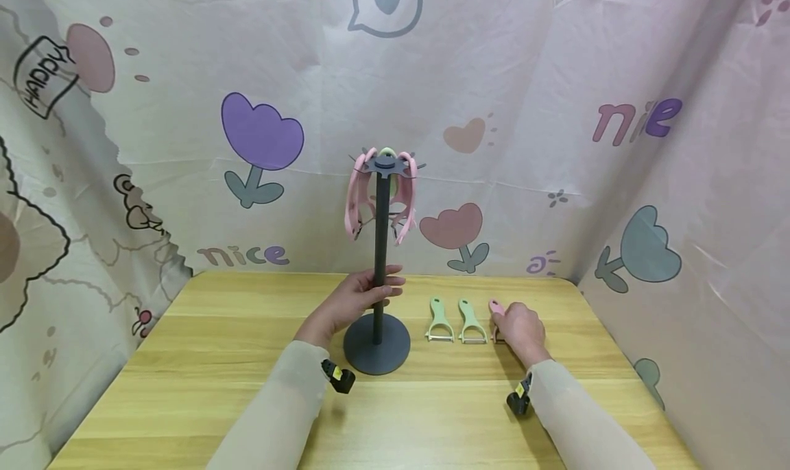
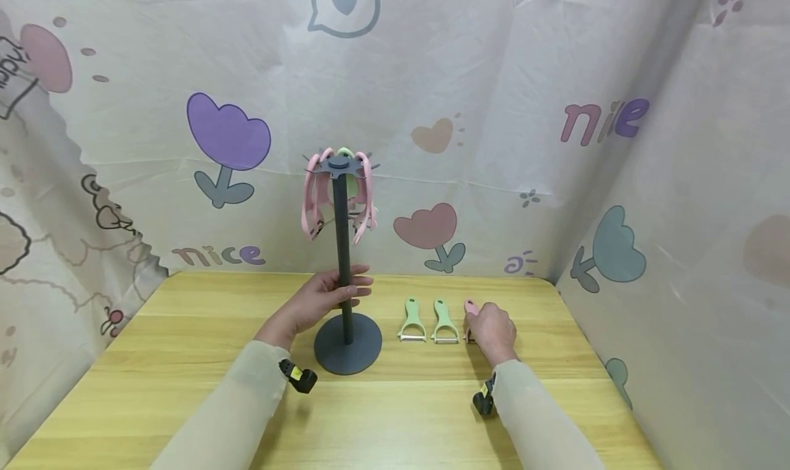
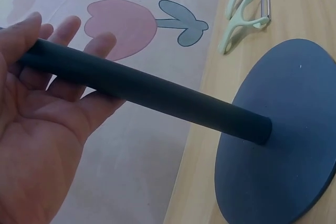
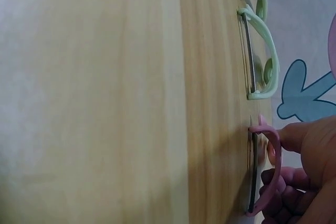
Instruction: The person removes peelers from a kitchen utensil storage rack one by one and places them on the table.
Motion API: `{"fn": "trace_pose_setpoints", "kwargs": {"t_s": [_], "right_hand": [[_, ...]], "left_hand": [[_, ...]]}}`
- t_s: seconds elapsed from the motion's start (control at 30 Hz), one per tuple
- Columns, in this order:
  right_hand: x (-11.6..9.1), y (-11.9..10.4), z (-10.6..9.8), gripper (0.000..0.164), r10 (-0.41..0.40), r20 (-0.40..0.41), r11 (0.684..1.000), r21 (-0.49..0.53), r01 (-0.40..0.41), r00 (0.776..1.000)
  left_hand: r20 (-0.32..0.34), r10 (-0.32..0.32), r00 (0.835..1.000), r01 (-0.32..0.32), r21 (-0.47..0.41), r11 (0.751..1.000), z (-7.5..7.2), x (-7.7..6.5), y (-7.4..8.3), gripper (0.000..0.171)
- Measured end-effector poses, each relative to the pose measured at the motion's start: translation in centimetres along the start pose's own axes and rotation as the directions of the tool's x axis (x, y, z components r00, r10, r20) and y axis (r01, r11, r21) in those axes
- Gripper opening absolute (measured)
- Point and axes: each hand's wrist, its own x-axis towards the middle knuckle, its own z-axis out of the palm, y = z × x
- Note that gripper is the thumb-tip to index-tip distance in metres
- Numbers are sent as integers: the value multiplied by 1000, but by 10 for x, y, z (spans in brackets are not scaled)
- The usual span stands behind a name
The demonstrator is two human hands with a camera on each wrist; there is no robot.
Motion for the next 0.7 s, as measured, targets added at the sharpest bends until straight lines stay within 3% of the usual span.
{"fn": "trace_pose_setpoints", "kwargs": {"t_s": [0.7], "right_hand": [[0, 2, -2, 36, -3, 13, 1000, 18, 3, 1000]], "left_hand": [[35, 11, 999, -9, -55, 998, -3, 1, -1, 48]]}}
